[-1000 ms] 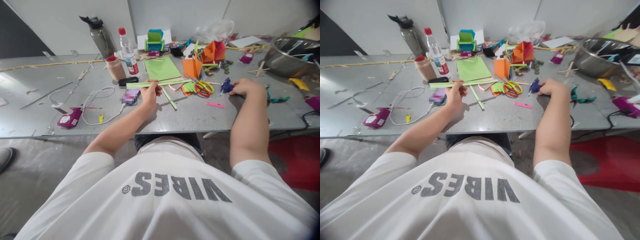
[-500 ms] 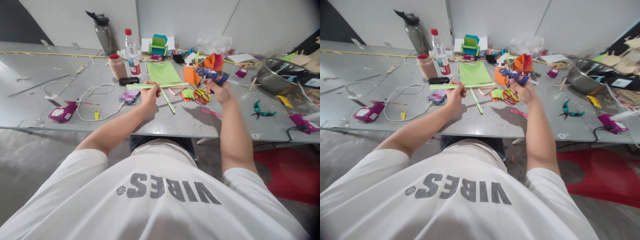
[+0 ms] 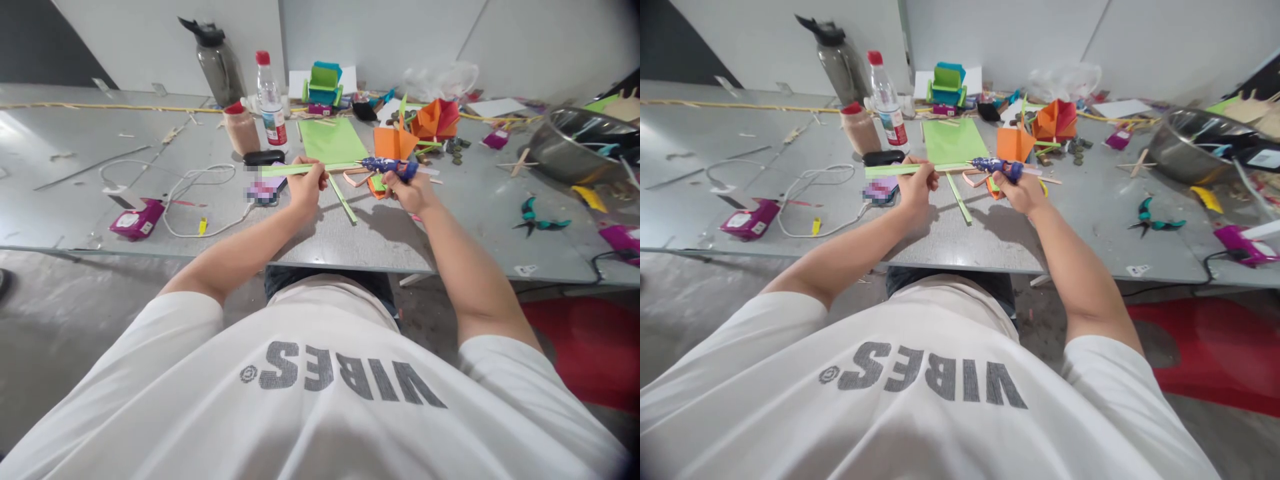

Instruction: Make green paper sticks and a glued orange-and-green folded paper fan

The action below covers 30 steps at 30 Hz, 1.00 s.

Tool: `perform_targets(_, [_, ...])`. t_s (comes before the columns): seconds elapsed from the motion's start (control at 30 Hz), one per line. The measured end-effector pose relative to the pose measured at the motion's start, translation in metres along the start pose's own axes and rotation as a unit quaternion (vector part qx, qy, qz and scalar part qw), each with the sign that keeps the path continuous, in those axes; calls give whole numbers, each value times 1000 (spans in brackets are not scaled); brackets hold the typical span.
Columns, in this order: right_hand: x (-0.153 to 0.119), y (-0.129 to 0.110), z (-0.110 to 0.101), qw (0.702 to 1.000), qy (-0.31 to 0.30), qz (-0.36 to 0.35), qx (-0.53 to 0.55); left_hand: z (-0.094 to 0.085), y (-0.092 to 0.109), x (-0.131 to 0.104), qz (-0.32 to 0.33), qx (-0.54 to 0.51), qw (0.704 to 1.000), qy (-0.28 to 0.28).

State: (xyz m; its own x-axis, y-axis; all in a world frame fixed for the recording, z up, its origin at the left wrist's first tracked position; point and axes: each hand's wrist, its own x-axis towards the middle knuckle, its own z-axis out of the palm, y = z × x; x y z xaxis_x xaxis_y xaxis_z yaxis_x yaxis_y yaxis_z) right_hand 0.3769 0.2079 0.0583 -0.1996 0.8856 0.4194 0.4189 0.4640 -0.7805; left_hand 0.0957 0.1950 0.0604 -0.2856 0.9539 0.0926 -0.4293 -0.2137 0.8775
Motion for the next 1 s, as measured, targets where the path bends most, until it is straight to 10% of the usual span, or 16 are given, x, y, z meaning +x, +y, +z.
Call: perform_targets(1.0, [1, -5, -6, 983, 50, -76, -158, 0, 1, -6, 22, 5, 999, -36])
